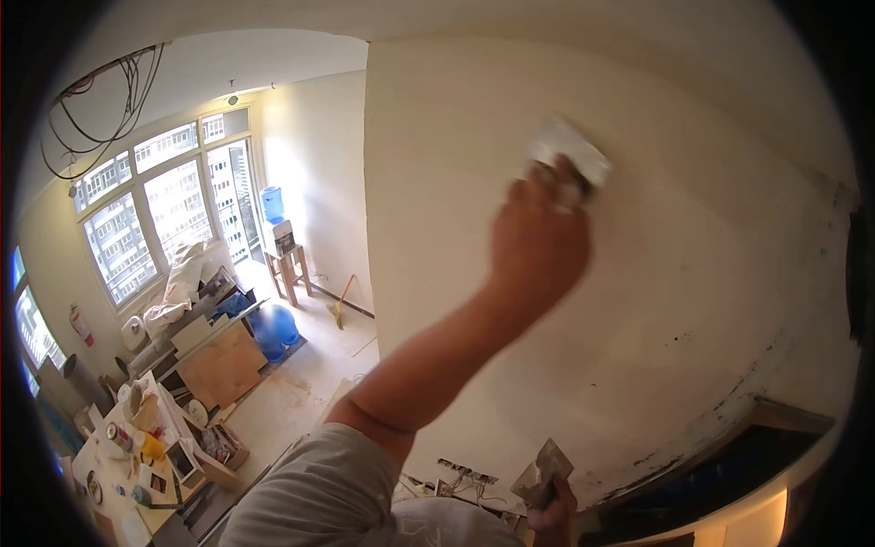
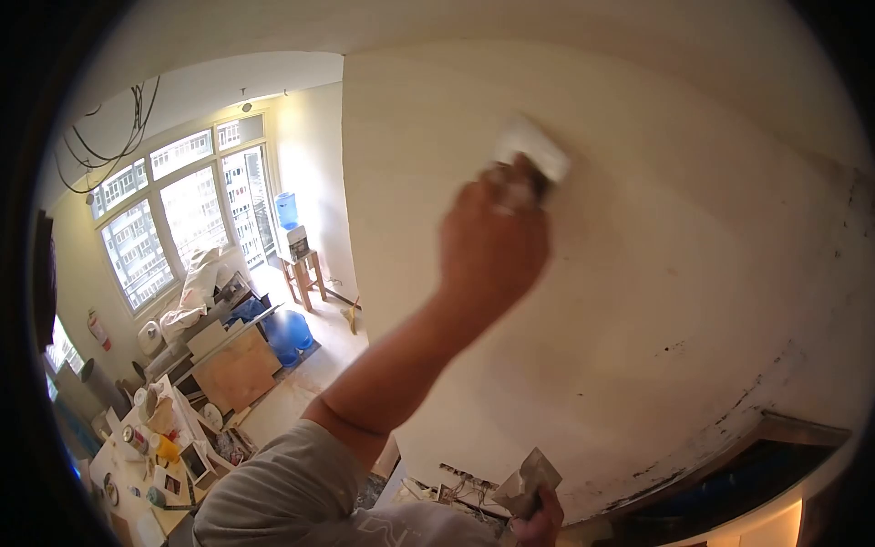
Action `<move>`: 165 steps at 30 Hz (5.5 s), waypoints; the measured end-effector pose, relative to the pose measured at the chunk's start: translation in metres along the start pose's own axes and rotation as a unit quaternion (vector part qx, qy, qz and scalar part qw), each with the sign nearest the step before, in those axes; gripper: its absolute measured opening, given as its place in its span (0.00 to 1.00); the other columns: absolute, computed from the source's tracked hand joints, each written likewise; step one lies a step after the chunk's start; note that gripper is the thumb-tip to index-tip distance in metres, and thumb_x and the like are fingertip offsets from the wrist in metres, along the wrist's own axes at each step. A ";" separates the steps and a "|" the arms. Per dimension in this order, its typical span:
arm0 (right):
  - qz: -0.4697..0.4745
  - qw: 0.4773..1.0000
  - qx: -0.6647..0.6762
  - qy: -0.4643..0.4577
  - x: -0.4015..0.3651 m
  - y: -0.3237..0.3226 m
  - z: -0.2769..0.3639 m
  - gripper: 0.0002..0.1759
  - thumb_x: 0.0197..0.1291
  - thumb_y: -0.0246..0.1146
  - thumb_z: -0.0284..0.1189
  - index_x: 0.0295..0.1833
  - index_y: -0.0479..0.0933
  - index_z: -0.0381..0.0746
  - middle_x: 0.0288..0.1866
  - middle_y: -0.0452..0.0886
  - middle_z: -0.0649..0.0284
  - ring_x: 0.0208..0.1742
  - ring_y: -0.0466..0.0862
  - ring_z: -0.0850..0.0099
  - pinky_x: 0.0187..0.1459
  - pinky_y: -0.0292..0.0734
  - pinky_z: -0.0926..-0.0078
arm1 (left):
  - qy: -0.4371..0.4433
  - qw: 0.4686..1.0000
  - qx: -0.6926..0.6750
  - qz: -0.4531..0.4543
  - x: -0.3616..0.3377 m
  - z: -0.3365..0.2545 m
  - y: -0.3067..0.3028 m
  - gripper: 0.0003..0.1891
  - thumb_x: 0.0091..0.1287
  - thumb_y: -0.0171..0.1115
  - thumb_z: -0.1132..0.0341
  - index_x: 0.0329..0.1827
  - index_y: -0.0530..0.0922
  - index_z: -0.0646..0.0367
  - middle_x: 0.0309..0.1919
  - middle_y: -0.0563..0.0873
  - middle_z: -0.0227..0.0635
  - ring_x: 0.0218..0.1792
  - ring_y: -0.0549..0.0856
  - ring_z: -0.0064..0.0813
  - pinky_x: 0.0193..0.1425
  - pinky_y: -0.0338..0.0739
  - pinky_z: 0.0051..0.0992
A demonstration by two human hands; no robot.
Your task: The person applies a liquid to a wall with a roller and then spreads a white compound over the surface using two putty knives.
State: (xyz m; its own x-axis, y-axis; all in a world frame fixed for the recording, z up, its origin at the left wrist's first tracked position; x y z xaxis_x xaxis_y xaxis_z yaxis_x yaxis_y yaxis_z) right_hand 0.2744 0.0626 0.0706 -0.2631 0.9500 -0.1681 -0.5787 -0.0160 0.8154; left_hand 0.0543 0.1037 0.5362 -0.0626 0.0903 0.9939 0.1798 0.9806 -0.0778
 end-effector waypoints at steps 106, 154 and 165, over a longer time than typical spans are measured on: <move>-0.318 0.561 -0.476 -0.598 -0.152 0.054 0.088 0.22 0.71 0.59 0.28 0.68 0.72 0.35 0.59 0.80 0.47 0.55 0.82 0.53 0.56 0.76 0.63 | -0.650 0.021 -0.470 0.597 -0.428 -0.116 0.027 0.20 0.74 0.53 0.65 0.63 0.72 0.70 0.57 0.81 0.45 0.60 0.81 0.43 0.65 0.76 0.45; -0.035 0.338 -0.735 -0.587 -0.083 -0.047 0.519 0.34 0.79 0.44 0.51 0.70 0.66 0.30 0.73 0.69 0.48 0.76 0.65 0.45 0.78 0.46 0.37 | 0.014 0.979 0.204 -0.023 0.002 -0.059 -0.010 0.16 0.70 0.56 0.72 0.58 0.83 0.61 0.46 0.89 0.46 0.44 0.88 0.48 0.53 0.83 0.39; -0.055 0.388 -0.742 -0.544 -0.082 -0.057 0.521 0.38 0.78 0.47 0.52 0.75 0.62 0.30 0.78 0.64 0.47 0.81 0.58 0.47 0.79 0.49 0.47 | -0.247 0.945 0.202 0.077 -0.049 -0.036 -0.018 0.21 0.68 0.53 0.68 0.63 0.77 0.65 0.44 0.87 0.57 0.47 0.86 0.57 0.56 0.81 0.46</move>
State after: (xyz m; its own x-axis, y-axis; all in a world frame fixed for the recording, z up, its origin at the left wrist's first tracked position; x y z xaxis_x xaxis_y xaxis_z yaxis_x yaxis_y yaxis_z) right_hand 0.7316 0.1482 0.3266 -0.1596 0.5262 0.8352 -0.5602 0.6484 -0.5156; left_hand 0.0897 0.0750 0.4918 -0.5338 0.2099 0.8191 -0.1587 0.9266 -0.3409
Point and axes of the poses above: each hand's wrist, its own x-axis towards the middle knuckle, its own y-axis out of the palm, z = x × y, the point moved 8 cm from there along x, towards the middle knuckle
